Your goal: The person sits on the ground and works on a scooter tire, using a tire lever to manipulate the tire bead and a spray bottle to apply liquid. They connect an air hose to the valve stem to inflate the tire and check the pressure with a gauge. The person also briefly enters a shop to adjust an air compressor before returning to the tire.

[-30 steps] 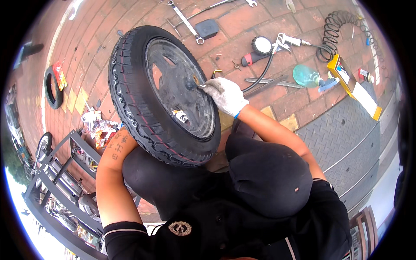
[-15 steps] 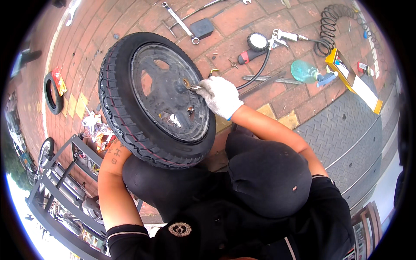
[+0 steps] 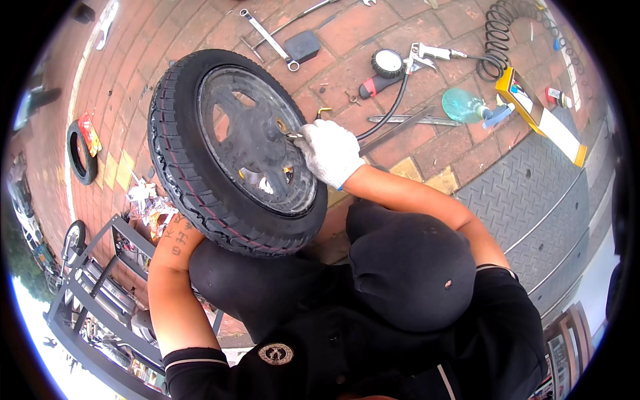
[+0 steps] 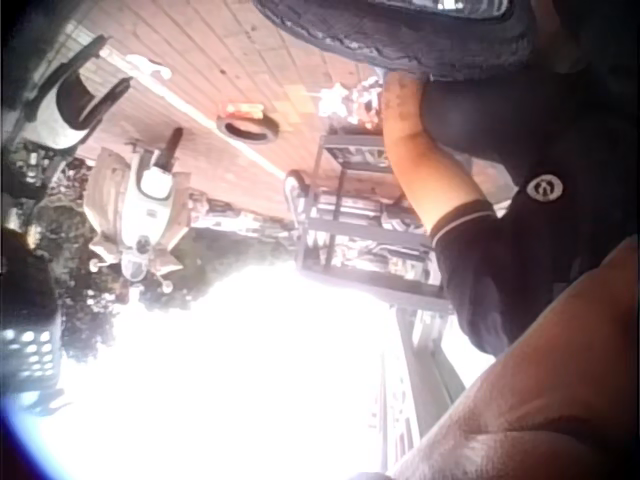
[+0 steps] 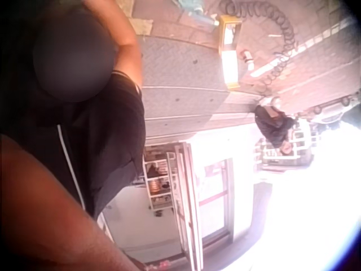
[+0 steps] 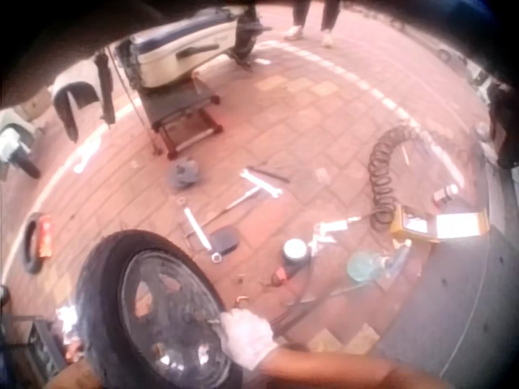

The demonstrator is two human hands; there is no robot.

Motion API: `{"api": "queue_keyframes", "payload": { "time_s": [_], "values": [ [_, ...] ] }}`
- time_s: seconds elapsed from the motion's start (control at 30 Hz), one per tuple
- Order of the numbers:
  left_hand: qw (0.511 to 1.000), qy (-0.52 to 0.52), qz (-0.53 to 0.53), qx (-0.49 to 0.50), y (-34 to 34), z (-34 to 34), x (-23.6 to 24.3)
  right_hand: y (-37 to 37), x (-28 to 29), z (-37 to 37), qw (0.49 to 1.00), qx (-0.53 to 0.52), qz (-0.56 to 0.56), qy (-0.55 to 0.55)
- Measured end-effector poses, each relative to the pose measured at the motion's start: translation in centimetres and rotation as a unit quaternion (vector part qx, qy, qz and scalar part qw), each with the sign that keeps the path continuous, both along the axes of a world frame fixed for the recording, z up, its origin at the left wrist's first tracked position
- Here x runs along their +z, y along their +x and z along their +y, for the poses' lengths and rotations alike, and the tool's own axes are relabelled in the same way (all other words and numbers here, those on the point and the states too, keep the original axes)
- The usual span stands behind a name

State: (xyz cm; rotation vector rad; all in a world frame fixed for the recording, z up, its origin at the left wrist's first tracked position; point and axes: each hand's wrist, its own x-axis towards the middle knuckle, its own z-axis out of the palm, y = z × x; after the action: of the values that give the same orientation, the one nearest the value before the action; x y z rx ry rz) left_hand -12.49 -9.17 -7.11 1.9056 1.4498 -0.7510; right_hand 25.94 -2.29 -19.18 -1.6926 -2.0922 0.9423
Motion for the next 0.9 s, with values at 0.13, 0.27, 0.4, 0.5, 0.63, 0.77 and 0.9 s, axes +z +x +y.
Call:
{"api": "queue_keyframes", "payload": {
  "time_s": [0.13, 0.27, 0.4, 0.5, 0.63, 0.77, 0.9],
  "values": [
    [1.0, -0.001, 0.002, -0.003, -0.3, -0.4, 0.0, 0.0, 0.5, 0.5, 0.998, 0.016, 0.004, -0.061],
    [1.0, -0.001, 0.006, -0.006, -0.4, -0.5, 0.2, -0.1, 0.6, 0.7, 0.995, 0.029, -0.002, -0.096],
    [1.0, 0.003, 0.003, -0.011, -0.5, -0.7, -0.5, 0.5, 1.0, 1.1, 0.993, 0.055, 0.013, -0.102],
    [1.0, 0.008, 0.009, -0.011, -1.0, -1.2, -0.6, 1.0, -0.6, 1.0, 0.994, 0.06, 0.068, -0.057],
    [1.0, 0.01, 0.015, -0.014, -1.7, -2.4, -1.0, 4.7, 1.2, 3.6, 0.988, 0.115, 0.098, 0.01],
    [1.0, 0.011, 0.019, -0.011, -2.4, -3.0, -1.1, 14.8, 0.6, 11.3, 0.99, 0.1, -0.05, 0.087],
    [1.0, 0.01, 0.019, -0.01, -2.3, -3.1, -1.1, 21.7, 1.3, 19.0, 0.905, 0.093, -0.408, -0.073]
  ]
}}
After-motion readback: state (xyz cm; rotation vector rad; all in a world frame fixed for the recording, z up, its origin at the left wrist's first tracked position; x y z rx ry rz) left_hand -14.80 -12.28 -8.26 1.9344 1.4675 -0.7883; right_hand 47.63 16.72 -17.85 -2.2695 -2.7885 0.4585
